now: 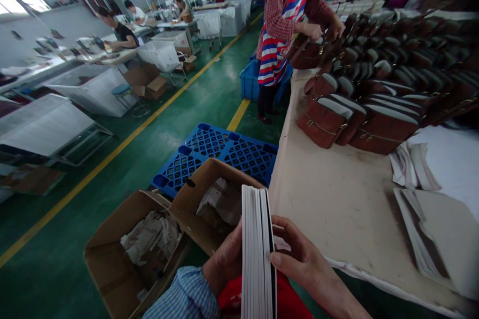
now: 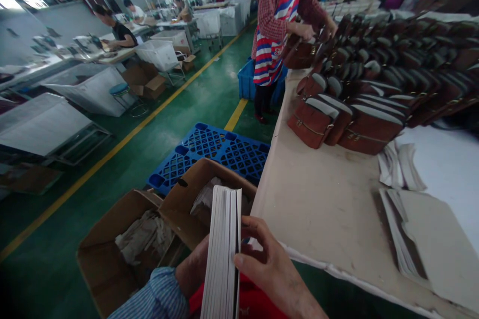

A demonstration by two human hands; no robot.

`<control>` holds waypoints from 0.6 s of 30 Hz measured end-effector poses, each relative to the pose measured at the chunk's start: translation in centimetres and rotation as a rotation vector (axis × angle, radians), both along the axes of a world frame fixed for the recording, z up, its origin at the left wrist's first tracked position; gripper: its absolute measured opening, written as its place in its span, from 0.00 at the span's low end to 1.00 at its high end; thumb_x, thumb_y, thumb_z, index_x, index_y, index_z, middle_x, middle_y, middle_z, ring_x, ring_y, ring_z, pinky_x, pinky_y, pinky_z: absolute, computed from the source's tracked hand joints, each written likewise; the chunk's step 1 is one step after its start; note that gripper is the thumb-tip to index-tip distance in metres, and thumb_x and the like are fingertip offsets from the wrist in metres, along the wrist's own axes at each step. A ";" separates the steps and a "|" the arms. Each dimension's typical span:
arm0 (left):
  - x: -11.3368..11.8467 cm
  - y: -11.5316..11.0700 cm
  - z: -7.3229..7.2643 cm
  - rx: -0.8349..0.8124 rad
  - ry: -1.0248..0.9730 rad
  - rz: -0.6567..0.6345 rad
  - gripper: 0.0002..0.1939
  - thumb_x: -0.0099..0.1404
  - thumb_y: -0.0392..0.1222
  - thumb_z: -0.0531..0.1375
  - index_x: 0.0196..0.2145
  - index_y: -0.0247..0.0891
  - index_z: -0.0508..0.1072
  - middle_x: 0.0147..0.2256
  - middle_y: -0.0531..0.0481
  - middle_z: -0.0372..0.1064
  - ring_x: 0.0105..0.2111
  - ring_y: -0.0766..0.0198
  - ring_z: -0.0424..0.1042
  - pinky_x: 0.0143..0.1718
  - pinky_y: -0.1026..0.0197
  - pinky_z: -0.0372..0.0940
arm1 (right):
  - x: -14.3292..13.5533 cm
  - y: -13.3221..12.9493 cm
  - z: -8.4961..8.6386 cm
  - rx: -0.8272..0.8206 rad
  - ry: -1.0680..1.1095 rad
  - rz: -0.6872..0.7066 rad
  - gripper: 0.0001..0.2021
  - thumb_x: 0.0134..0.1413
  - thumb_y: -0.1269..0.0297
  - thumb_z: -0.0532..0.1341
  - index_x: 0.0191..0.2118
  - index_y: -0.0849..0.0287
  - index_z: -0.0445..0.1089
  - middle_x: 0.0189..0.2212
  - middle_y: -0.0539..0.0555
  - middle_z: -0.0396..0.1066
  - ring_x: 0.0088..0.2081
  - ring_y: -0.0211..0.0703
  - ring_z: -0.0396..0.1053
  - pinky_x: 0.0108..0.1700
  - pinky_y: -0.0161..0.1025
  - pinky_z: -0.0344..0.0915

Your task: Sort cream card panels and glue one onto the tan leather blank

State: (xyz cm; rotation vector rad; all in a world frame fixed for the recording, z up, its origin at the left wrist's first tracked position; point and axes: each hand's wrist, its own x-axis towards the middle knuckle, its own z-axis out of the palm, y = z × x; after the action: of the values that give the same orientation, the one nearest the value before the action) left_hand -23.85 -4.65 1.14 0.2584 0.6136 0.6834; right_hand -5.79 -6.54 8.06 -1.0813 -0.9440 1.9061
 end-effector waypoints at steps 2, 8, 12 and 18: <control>-0.9 -0.3 -0.9 -0.025 0.031 0.036 0.31 0.69 0.65 0.61 0.51 0.33 0.80 0.45 0.38 0.81 0.41 0.54 0.80 0.44 0.56 0.73 | -0.8 -0.2 0.2 -0.010 -0.080 -0.045 0.32 0.58 0.46 0.71 0.62 0.50 0.64 0.57 0.59 0.70 0.56 0.56 0.71 0.57 0.53 0.71; -2.6 0.0 -0.7 -0.039 0.022 0.042 0.36 0.67 0.68 0.62 0.52 0.30 0.80 0.42 0.37 0.80 0.39 0.55 0.78 0.43 0.56 0.73 | -2.8 -0.6 0.8 -0.029 -0.056 -0.085 0.31 0.61 0.47 0.69 0.65 0.47 0.62 0.60 0.59 0.68 0.55 0.55 0.73 0.55 0.53 0.74; -3.0 0.0 0.2 -0.029 -0.013 0.057 0.36 0.68 0.69 0.60 0.52 0.30 0.80 0.41 0.38 0.80 0.39 0.54 0.79 0.43 0.57 0.72 | -3.5 -0.4 0.6 -0.022 -0.050 -0.084 0.29 0.60 0.46 0.69 0.63 0.48 0.64 0.60 0.59 0.69 0.56 0.56 0.73 0.56 0.52 0.73; -3.8 -0.9 0.0 -0.002 -0.037 0.077 0.36 0.69 0.68 0.60 0.56 0.31 0.77 0.46 0.36 0.80 0.45 0.50 0.78 0.48 0.53 0.72 | -4.2 -0.7 0.6 -0.010 -0.167 -0.022 0.29 0.61 0.47 0.67 0.62 0.51 0.63 0.59 0.60 0.70 0.52 0.55 0.75 0.55 0.53 0.72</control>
State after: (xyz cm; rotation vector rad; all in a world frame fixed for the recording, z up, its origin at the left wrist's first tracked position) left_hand -27.64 -5.57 1.19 0.2206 0.5908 0.7598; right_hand -10.02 -7.21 8.71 -1.2674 -1.0105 1.8262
